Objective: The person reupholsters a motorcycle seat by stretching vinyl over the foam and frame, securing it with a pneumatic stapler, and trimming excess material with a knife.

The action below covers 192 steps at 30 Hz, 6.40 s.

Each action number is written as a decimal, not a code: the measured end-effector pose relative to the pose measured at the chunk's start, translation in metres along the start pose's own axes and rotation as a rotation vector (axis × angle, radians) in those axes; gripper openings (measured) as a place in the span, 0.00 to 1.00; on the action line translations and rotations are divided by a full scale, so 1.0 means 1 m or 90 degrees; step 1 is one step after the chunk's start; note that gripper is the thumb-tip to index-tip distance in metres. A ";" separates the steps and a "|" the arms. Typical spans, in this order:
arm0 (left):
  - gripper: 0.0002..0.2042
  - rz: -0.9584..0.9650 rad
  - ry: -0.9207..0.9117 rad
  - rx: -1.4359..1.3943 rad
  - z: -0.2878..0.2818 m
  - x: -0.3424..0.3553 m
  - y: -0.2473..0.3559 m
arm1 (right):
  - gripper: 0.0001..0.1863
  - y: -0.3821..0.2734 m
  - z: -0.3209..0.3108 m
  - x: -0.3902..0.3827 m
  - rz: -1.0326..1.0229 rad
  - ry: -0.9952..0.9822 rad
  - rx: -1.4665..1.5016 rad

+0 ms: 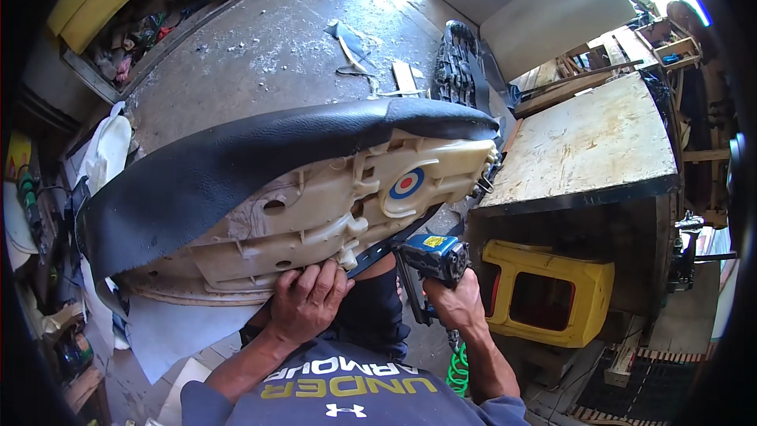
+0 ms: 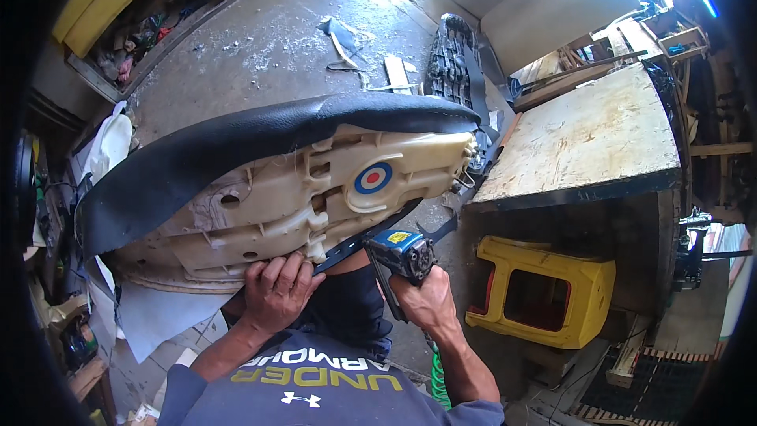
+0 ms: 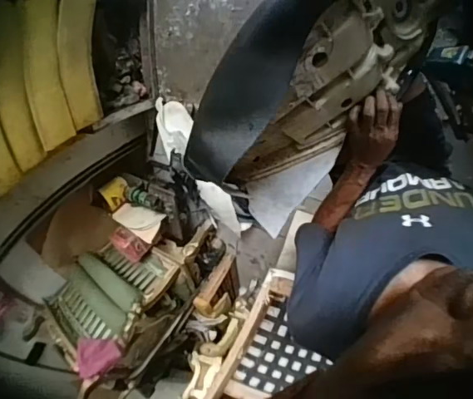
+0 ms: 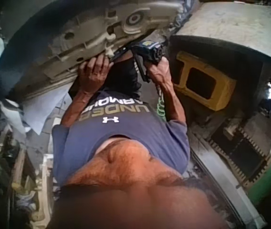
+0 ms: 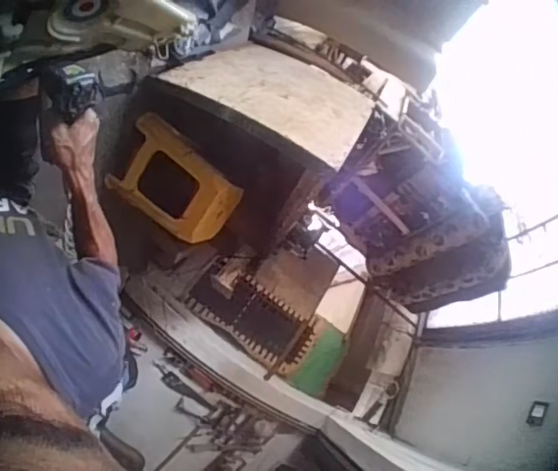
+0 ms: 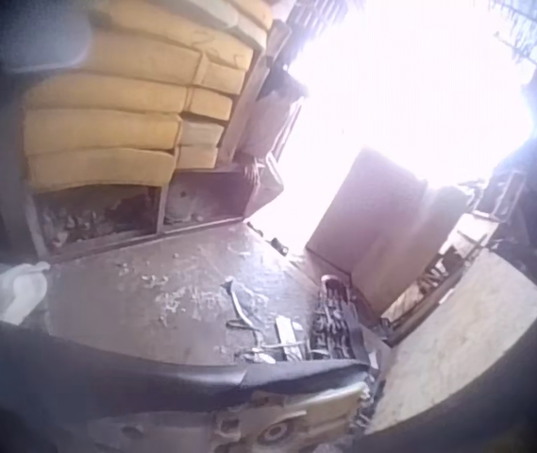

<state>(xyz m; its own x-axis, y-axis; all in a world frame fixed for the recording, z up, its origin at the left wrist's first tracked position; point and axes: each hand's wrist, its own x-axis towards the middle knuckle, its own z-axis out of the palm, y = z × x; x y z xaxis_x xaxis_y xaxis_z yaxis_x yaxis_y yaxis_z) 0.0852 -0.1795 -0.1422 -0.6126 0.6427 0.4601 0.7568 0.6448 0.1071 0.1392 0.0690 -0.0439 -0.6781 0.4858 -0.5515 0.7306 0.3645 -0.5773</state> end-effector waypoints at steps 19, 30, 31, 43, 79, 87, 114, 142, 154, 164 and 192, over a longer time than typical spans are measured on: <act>0.17 0.031 0.012 0.023 0.017 -0.006 -0.001 | 0.18 0.010 0.002 0.031 0.086 -0.054 -0.052; 0.16 -0.021 -0.042 -0.051 -0.016 0.032 -0.008 | 0.28 0.273 0.079 0.041 0.158 0.218 -0.049; 0.16 -0.011 -0.047 -0.067 -0.020 0.035 -0.009 | 0.29 0.300 0.094 0.038 0.188 0.244 -0.065; 0.23 0.082 -0.057 -0.006 -0.043 0.077 -0.006 | 0.27 0.317 0.090 0.072 0.182 0.073 -0.096; 0.32 -1.049 -0.273 -0.295 0.270 -0.085 -0.145 | 0.38 0.117 0.174 0.280 -0.187 -0.094 0.193; 0.28 -0.385 -0.054 -0.017 0.248 0.033 -0.214 | 0.35 0.115 0.201 0.263 -0.129 0.061 -0.114; 0.30 -0.660 0.064 -0.414 0.257 -0.013 -0.360 | 0.29 0.126 0.176 0.304 -0.324 0.029 -0.299; 0.23 -0.789 -0.017 -0.179 0.260 0.033 -0.365 | 0.23 -0.200 0.358 0.404 -0.625 -0.281 -0.118; 0.21 -0.787 -0.079 -0.264 0.254 0.040 -0.366 | 0.26 -0.247 0.381 0.427 -0.190 -0.490 -0.175; 0.14 -0.843 -0.087 -0.799 0.253 0.040 -0.391 | 0.33 -0.221 0.378 0.426 -0.256 -0.372 -0.082; 0.12 -0.814 -0.151 -0.934 0.252 0.046 -0.408 | 0.45 -0.150 0.414 0.304 -0.608 0.001 -0.044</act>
<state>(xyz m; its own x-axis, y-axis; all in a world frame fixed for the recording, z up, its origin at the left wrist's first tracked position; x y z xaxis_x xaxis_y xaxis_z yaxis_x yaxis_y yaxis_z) -0.3089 -0.3085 -0.3871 -0.7817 0.2694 -0.5625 -0.5853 -0.0053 0.8108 -0.2091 -0.1669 -0.3740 -0.9901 -0.0398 0.1344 -0.1275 0.6538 -0.7459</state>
